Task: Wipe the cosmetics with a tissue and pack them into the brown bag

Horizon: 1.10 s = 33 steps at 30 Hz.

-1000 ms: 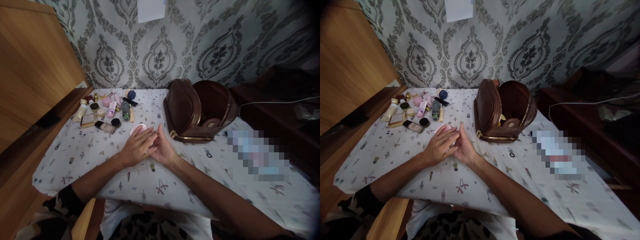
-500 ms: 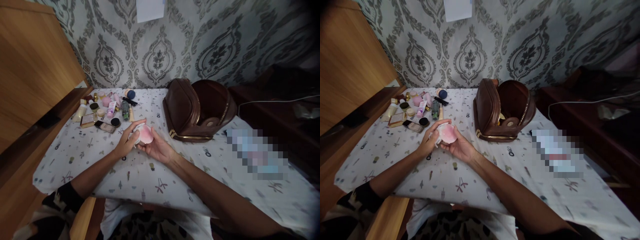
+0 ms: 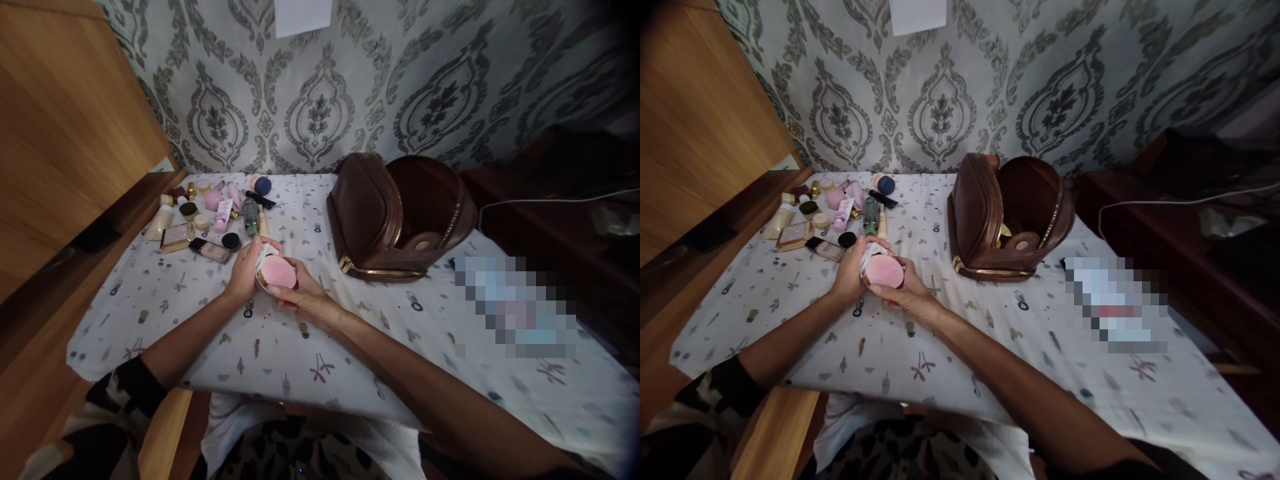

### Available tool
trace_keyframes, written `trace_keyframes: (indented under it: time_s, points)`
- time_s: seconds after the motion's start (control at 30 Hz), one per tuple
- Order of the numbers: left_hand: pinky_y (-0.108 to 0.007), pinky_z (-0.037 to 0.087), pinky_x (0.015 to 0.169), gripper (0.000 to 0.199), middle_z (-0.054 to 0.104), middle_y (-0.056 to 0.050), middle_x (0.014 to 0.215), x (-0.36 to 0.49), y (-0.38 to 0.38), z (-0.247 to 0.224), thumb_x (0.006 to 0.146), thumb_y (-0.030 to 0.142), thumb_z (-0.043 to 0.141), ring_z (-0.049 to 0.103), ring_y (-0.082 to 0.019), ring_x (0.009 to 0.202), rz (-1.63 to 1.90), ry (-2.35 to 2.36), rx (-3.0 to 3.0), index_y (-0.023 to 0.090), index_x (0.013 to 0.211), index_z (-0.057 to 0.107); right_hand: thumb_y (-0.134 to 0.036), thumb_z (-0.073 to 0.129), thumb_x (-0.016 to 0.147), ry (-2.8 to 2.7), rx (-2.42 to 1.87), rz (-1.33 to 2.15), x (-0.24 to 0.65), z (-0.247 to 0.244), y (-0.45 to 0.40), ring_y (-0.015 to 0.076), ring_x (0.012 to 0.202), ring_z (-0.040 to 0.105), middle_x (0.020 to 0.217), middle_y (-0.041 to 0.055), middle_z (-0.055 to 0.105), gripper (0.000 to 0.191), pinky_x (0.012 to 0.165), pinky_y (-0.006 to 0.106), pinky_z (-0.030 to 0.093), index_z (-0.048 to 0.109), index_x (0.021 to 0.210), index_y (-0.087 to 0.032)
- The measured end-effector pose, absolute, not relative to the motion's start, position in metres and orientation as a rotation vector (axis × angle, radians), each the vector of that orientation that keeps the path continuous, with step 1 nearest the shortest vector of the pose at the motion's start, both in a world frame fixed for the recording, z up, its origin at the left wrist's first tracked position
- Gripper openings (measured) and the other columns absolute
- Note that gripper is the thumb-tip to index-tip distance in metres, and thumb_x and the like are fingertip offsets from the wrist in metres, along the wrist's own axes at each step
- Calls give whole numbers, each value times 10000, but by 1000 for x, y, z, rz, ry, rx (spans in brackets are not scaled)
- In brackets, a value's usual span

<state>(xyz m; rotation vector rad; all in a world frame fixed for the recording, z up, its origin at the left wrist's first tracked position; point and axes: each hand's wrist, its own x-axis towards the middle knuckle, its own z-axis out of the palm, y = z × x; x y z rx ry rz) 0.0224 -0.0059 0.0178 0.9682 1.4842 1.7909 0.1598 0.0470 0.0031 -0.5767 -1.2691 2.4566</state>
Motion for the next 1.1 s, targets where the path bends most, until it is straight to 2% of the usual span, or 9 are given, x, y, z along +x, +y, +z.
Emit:
trace_keyframes:
  time_s: [0.07,0.17,0.3,0.43,0.57,0.77,0.93,1.1]
  points:
    - [-240,468,530,572,677,-15,655,22,-6,18,832,729,502,608,-141,564,1795,1527,944,187,803,684,-283,890,608,-1298,-636,2426,160,4,46,56,538,514,913,-43,605,762,453,184,383,418,1205,-259]
    - [-237,449,486,570,643,-3,609,21,-5,18,830,731,504,574,-130,509,1823,1528,871,190,782,677,-327,888,609,-1234,-604,2487,160,5,46,53,502,527,873,-44,624,688,439,183,390,463,1144,-246]
    - [-241,431,450,561,625,6,618,20,-3,15,832,733,497,552,-125,486,1851,1438,766,199,798,668,-509,795,716,-1162,-437,2600,159,4,46,86,492,573,781,-29,652,545,419,190,412,509,1086,-228]
    - [-236,433,470,548,642,0,672,20,-4,13,854,717,482,566,-120,527,1876,1479,780,205,842,678,-649,711,741,-1187,-310,2713,159,0,46,118,614,648,885,17,701,554,539,228,523,545,1052,-222]
    - [-234,448,503,530,649,-5,695,21,-6,14,864,703,482,584,-124,573,1915,1455,754,208,839,670,-606,777,691,-1203,-320,2623,160,-2,47,123,745,646,888,15,673,506,629,221,534,617,950,-203]
    - [-226,456,531,514,644,-15,721,21,-6,16,898,676,453,580,-125,602,1952,1473,776,206,881,661,-507,857,632,-1269,-322,2547,159,-1,49,99,703,607,806,-2,660,488,635,197,489,692,947,-172]
    - [-244,480,650,480,654,-16,801,20,-4,10,908,660,464,621,-154,741,2045,1467,769,219,1009,625,-592,737,746,-1225,-327,2639,159,-2,52,152,760,675,809,35,707,468,729,261,524,699,940,-168]
    - [-308,501,889,450,663,-47,1126,18,-5,2,941,585,456,620,-216,1065,1966,1558,1070,260,1231,565,-573,667,829,-1031,-386,2720,159,-1,55,179,832,708,905,46,731,426,804,299,552,666,1043,-205]
